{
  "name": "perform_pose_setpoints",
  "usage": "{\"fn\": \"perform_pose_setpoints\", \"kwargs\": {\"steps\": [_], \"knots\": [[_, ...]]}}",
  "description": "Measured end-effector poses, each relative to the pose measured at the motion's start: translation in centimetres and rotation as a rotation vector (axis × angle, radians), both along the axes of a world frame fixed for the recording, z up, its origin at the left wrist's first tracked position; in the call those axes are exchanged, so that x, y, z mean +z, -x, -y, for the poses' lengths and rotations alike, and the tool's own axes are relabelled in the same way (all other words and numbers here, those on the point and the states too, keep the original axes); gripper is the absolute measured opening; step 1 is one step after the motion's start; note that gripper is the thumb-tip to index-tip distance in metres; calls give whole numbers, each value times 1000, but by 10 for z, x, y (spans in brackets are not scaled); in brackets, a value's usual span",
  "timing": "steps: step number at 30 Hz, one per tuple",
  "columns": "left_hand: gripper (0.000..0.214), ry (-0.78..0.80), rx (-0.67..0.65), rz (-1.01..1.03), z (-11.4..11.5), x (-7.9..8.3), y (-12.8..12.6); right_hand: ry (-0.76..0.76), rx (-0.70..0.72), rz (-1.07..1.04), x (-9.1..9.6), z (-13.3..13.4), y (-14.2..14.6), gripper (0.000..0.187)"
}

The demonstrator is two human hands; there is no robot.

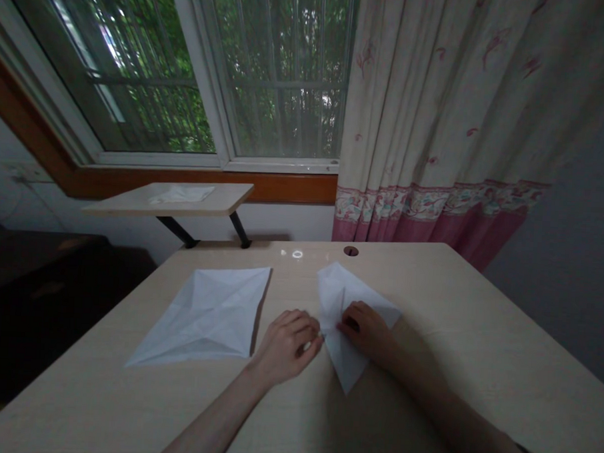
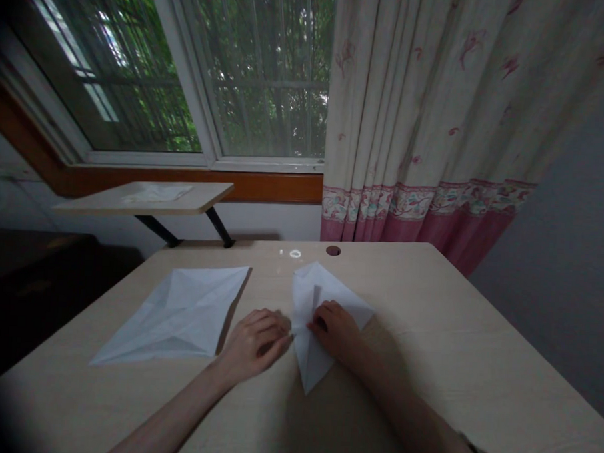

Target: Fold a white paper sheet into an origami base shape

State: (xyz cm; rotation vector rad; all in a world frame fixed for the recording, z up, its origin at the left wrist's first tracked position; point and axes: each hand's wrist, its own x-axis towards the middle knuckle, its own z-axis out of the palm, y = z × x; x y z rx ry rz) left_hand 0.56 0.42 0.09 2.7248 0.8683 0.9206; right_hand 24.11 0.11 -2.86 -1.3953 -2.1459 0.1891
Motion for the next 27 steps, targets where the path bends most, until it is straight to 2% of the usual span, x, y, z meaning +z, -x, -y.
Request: {"fn": "perform_pose_setpoints", "kwargs": {"steps": [4, 9, 12, 17, 23, 27], "knots": [[19, -61, 150, -19, -4, -5, 0, -95, -54, 73, -3, 1, -1, 3], [17, -74, 278, -87, -7, -9, -3, -199, -134, 129, -22, 1, -5, 32], [17, -70, 303, -133, -7, -8, -6, -208, -118, 166, -28, 1, -7, 36], [16, -70, 335, -189, -6, -5, -8, -162, -49, 150, -20, 4, -4, 33], [14, -48, 343, -201, -5, -2, -8, -142, -52, 128, -7, 9, 0, 32], [16, -15, 347, -183, -5, 0, -9, -122, -50, 131, 3, 11, 3, 22]]}}
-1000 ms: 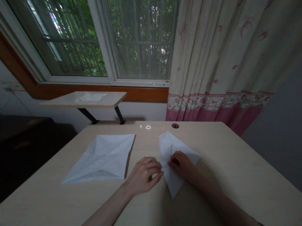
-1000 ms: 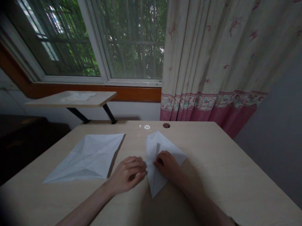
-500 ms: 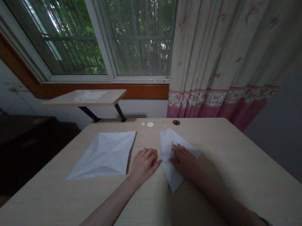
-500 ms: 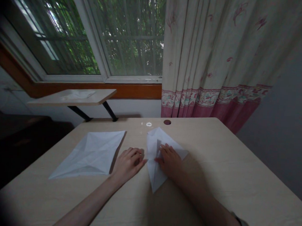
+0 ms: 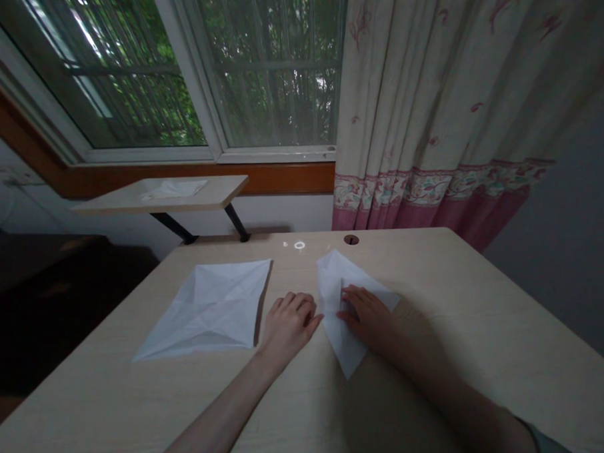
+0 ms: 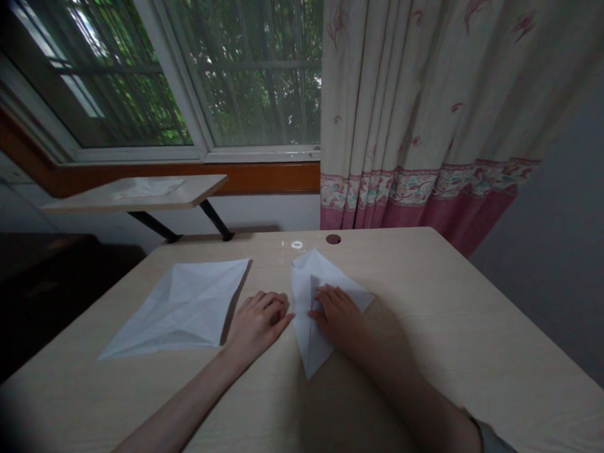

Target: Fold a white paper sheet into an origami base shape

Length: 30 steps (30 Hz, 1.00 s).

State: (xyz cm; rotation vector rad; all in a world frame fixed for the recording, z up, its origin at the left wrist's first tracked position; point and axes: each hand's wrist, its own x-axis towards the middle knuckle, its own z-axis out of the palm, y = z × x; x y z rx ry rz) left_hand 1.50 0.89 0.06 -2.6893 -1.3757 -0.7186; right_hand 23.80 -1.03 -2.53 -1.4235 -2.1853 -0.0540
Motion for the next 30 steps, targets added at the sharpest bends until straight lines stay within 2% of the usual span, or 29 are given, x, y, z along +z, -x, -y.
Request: {"fn": "perform_pose_setpoints", "kwargs": {"steps": [5, 11, 17, 22, 30], "knots": [[19, 69, 16, 47, 1, 0, -1, 80, -25, 1, 7, 0, 2, 5], [23, 140, 14, 104, 3, 1, -1, 101, -5, 11, 6, -2, 1, 10], [26, 177, -46, 176, 2, -2, 1, 114, 11, -24, 5, -4, 1, 11], [25, 201, -77, 155, 4, -6, 1, 100, 29, -52, 2, -5, -1, 9], [29, 302, -73, 165, 9, 1, -3, 118, 31, -34, 3, -6, -2, 8]]}}
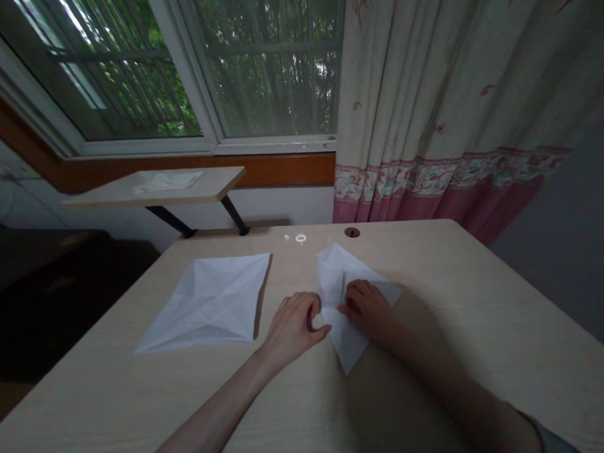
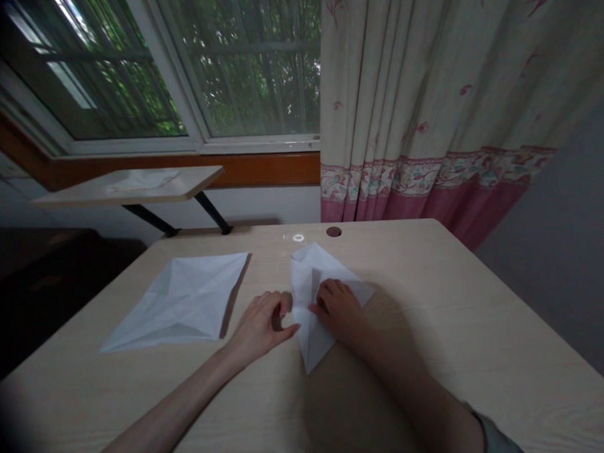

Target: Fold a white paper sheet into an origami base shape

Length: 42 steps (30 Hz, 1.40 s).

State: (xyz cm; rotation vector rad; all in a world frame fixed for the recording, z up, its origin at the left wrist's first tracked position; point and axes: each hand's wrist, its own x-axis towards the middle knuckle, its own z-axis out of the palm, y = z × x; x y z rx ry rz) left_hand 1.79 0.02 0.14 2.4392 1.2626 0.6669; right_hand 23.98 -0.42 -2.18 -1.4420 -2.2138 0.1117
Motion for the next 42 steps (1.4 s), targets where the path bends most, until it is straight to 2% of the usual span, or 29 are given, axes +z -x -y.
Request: {"fn": "perform_pose_setpoints", "kwargs": {"steps": [16, 31, 42], "knots": [[37, 3, -172, -66, 6, 6, 0, 14, 5, -2, 2, 1, -2, 7], [39, 19, -242, -77, 13, 5, -4, 30, 10, 49, 4, 1, -3, 8], [43, 58, -287, -66, 16, 4, -6, 18, -2, 37, -2, -2, -4, 9]]}}
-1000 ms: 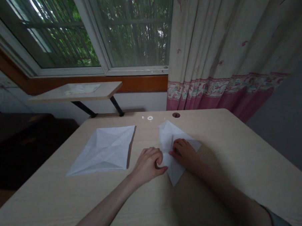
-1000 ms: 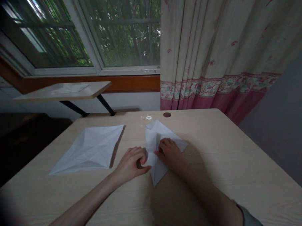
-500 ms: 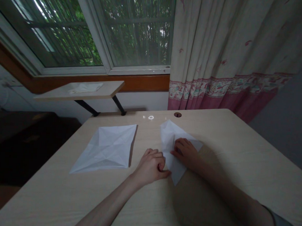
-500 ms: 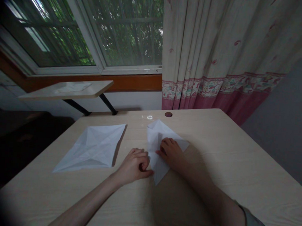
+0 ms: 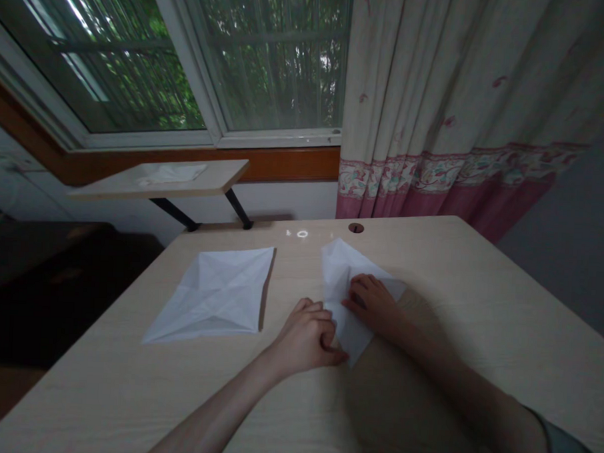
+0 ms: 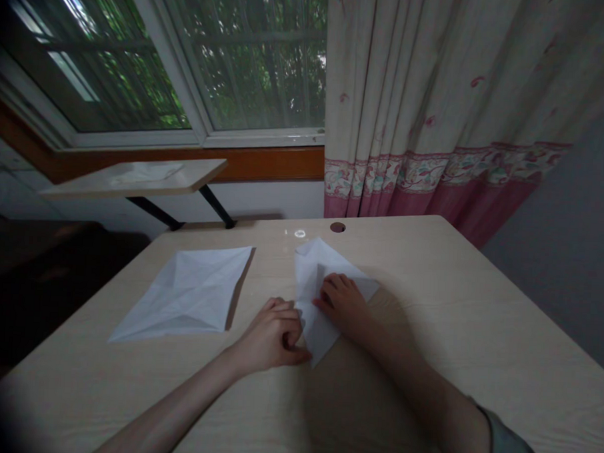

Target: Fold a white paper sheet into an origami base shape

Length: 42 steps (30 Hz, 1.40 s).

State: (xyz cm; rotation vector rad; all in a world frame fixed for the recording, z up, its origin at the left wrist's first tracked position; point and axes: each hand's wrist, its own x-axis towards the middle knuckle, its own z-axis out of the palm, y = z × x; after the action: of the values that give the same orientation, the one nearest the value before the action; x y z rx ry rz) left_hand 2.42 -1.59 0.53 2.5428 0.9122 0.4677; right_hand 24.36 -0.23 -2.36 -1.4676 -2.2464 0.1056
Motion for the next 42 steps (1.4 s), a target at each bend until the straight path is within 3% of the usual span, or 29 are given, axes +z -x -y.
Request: {"fn": "perform_pose_setpoints", "kwargs": {"steps": [12, 28, 34, 38, 42], "knots": [[48, -7, -8, -36, 3, 6, -4, 4, -3, 2, 2, 2, 2, 8], [52, -8, -11, -36, 2, 1, -3, -20, 7, 30, 0, 1, 1, 6], [53, -87, -51, -55, 2, -2, -2, -23, 1, 27, -1, 1, 2, 7], [42, -127, -84, -53, 2, -2, -1, -35, 5, 38, 0, 2, 2, 6], [30, -209, 15, -18, 1, -2, 0, -31, 42, 22, 3, 4, 1, 6]]}}
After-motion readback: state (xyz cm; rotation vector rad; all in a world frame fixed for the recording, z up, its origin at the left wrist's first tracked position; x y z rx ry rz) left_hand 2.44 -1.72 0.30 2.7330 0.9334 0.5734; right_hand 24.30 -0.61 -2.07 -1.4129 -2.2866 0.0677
